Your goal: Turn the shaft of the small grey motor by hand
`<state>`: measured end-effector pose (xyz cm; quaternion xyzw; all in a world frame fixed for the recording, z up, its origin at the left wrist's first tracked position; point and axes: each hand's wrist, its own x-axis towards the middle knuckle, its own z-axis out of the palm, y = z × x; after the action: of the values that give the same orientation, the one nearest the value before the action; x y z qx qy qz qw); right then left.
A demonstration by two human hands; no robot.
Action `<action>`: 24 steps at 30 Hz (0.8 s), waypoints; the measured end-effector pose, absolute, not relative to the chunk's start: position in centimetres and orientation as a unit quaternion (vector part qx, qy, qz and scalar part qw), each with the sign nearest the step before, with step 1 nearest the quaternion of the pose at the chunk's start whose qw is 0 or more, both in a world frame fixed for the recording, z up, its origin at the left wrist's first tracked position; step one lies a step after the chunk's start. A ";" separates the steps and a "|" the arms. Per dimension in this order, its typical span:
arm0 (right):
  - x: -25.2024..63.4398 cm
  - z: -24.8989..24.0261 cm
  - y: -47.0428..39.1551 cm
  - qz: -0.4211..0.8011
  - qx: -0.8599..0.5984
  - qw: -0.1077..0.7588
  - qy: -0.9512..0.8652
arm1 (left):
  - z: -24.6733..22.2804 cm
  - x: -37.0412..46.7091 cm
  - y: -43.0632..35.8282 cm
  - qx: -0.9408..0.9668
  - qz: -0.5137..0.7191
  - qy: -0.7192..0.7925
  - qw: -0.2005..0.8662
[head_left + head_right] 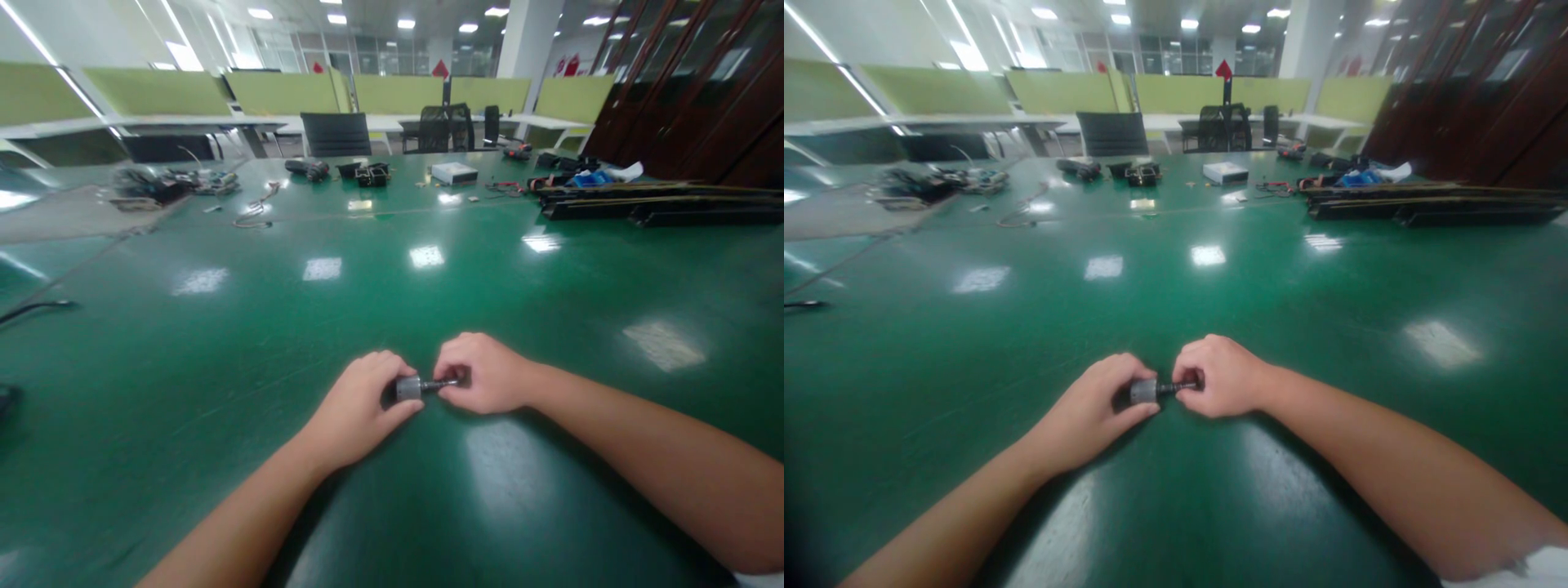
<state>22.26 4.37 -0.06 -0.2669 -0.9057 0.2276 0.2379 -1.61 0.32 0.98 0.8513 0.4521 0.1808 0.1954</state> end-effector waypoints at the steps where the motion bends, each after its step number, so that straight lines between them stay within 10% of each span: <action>1: 22.3 0.0 4.4 0.228 -0.268 0.234 -0.906 | 1.0 -1.6 0.3 0.852 0.180 0.451 0.195; 24: 24.3 0.8 5.9 0.279 -0.286 0.155 -0.904 | 1.2 -1.9 0.0 0.850 0.182 0.454 0.197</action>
<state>24.26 5.89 0.83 -0.2864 -0.9036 0.2786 0.1546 -1.89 0.05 1.23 0.8499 0.4537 0.1821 0.1965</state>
